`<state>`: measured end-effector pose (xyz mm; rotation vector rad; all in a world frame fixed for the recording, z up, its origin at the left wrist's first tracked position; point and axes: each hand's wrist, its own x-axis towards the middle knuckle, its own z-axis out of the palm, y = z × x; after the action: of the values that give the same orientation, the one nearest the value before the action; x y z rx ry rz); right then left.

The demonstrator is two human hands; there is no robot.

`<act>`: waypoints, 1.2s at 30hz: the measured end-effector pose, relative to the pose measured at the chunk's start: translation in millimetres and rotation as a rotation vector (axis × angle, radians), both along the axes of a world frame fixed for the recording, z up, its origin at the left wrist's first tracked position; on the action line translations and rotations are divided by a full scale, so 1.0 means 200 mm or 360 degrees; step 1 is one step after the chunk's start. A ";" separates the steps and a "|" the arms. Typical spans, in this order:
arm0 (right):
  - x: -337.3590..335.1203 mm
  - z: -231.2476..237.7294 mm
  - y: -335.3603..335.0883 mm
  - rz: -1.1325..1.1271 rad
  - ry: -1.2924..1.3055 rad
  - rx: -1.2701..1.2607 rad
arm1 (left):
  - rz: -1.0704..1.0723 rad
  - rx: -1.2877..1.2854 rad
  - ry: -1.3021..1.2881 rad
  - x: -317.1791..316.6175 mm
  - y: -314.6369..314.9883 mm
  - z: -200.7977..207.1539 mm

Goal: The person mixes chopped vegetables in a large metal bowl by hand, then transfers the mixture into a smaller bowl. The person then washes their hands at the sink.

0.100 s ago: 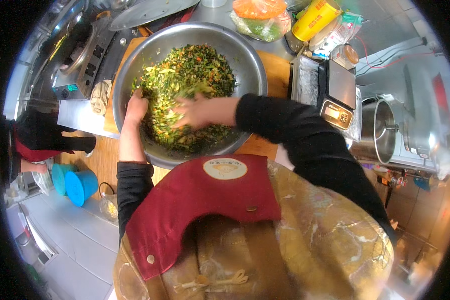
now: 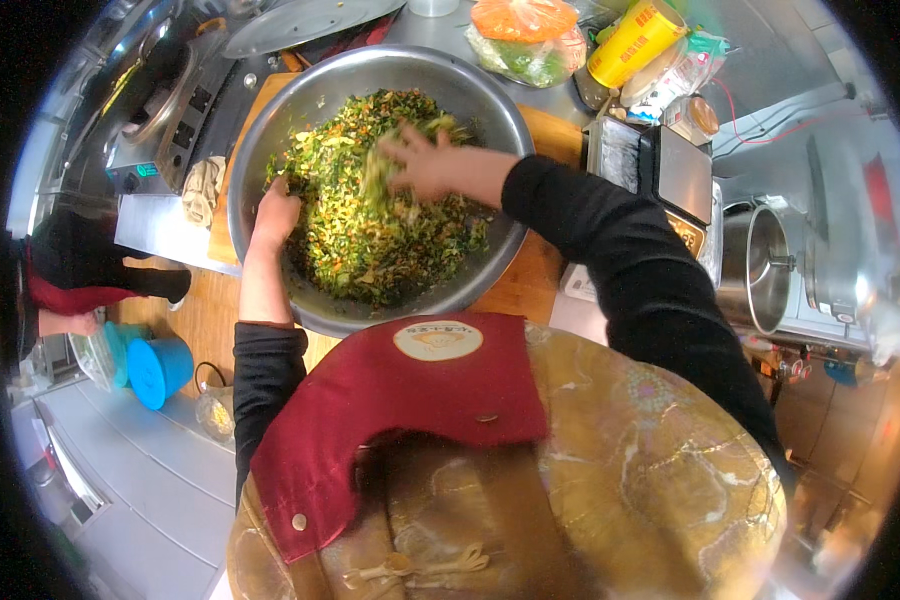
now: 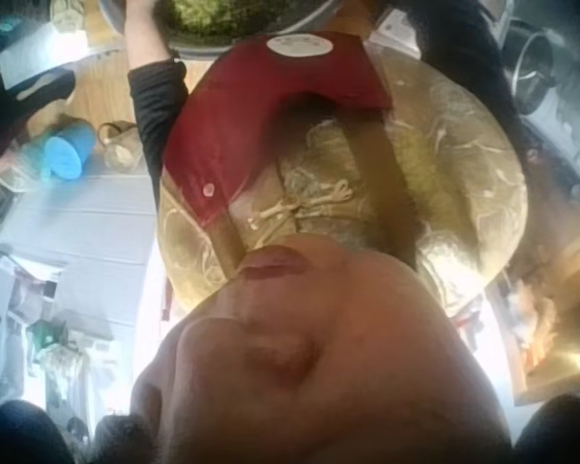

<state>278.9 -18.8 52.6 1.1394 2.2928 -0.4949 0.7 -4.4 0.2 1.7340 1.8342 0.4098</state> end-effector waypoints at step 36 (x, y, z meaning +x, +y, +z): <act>-0.12 -0.06 -0.20 0.0392 0.0035 -0.0125 | 0.0007 0.0201 0.0050 0.04 -0.02 0.09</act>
<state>255.6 -58.5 41.0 0.8036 2.3689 -0.4986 8.5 -9.0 17.8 1.8301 1.8703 0.5123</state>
